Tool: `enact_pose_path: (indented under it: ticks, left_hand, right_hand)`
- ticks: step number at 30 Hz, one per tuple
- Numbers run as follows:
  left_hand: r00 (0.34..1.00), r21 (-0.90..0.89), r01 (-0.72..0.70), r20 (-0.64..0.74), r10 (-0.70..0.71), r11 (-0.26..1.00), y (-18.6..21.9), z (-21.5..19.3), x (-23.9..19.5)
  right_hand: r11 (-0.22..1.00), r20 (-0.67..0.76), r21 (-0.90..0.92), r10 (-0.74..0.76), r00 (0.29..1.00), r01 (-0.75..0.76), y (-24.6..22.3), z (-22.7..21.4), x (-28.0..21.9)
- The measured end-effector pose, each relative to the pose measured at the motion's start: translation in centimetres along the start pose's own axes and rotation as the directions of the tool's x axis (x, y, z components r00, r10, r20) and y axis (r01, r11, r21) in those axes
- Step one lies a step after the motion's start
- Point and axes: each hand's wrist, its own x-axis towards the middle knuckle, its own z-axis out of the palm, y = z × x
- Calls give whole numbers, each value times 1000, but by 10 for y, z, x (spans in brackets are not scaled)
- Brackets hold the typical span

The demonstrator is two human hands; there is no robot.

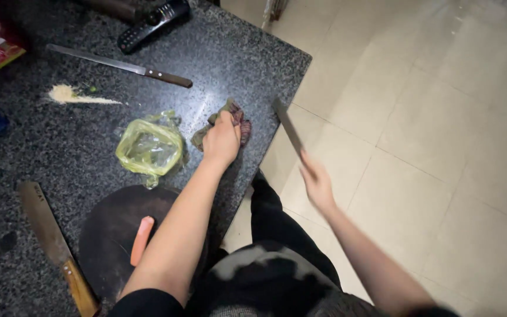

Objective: Cutting a pink sausage into small slices using a large kitchen knife.

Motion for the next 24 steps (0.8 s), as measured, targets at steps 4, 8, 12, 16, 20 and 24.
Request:
enact_pose_path:
  ticks: [4,8,12,16,20,24]
  left_hand:
    - [1000,21,13,9,-13,1000,0,1,-1]
    - [1000,30,9,14,-10,1000,2,-1,-1]
    - [1000,-5,1,-2,-1,1000,1,2,-1]
    - [1000,-30,9,-18,-9,1000,-1,1,-4]
    - [999,-129,37,-7,-38,991,-9,2,-17]
    - [932,-289,-311,-281,231,905,-23,0,-38]
  right_hand:
    - [835,116,242,480,869,-494,33,-43,-140]
    - [738,185,427,495,849,-523,-33,-27,-57]
    - [899,34,382,219,975,-215,-12,11,95]
    - [974,-166,103,-185,969,204,-18,25,119]
    - [994,-67,-64,-93,993,88,-10,1,-14]
    - [937,41,146,315,948,-318,-13,-30,-102]
